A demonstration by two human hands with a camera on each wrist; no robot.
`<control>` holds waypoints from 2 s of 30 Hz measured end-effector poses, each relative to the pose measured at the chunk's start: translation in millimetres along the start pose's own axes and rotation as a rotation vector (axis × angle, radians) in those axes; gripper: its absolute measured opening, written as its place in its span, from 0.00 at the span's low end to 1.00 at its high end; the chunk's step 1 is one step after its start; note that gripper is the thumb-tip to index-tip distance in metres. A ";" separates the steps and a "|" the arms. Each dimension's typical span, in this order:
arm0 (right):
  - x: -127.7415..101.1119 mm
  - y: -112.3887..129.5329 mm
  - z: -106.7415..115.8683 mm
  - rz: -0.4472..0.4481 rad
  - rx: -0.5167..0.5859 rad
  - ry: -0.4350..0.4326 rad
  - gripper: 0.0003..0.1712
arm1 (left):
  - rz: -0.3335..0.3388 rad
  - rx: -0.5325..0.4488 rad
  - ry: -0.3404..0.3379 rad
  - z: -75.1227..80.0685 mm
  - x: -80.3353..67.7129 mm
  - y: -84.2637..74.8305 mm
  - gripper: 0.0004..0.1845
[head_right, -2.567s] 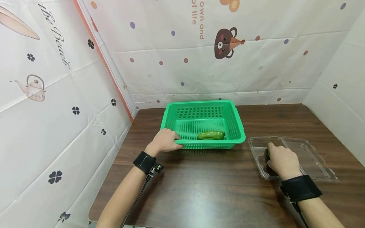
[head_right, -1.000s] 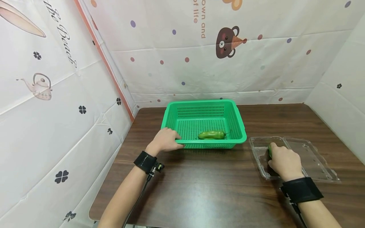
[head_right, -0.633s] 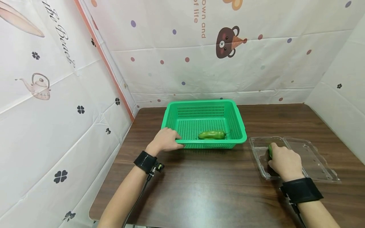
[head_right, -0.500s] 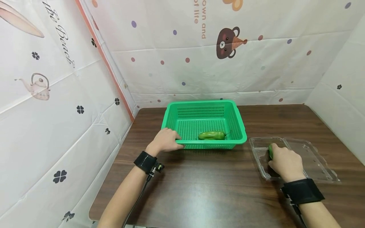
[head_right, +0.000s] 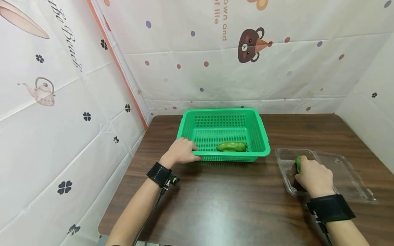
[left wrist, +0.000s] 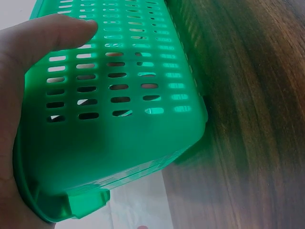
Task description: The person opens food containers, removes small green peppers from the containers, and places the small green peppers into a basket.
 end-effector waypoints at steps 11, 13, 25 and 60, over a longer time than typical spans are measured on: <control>-4.7 7.0 5.9 0.000 -0.019 -0.071 0.28 | -0.008 0.004 0.010 2.6 -0.4 -0.4 0.20; -5.8 8.4 9.0 0.002 -0.018 -0.073 0.25 | -0.004 0.002 0.009 2.8 -0.2 -0.1 0.21; -10.1 14.2 24.5 0.042 -0.027 -0.196 0.14 | 0.000 -0.006 0.004 2.4 -0.6 0.0 0.22; 31.1 59.3 65.9 0.189 -0.029 -0.284 0.25 | 0.007 -0.014 0.000 4.6 -6.6 -2.9 0.21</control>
Point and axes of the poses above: each hand's wrist, its own x-axis towards the middle knuckle, its own z-axis out of the back of the hand, y = z × x, the point moved 2 cm from there along x, towards the middle knuckle, and after that the axes turned 3 degrees about x, right-handed, at the moved point
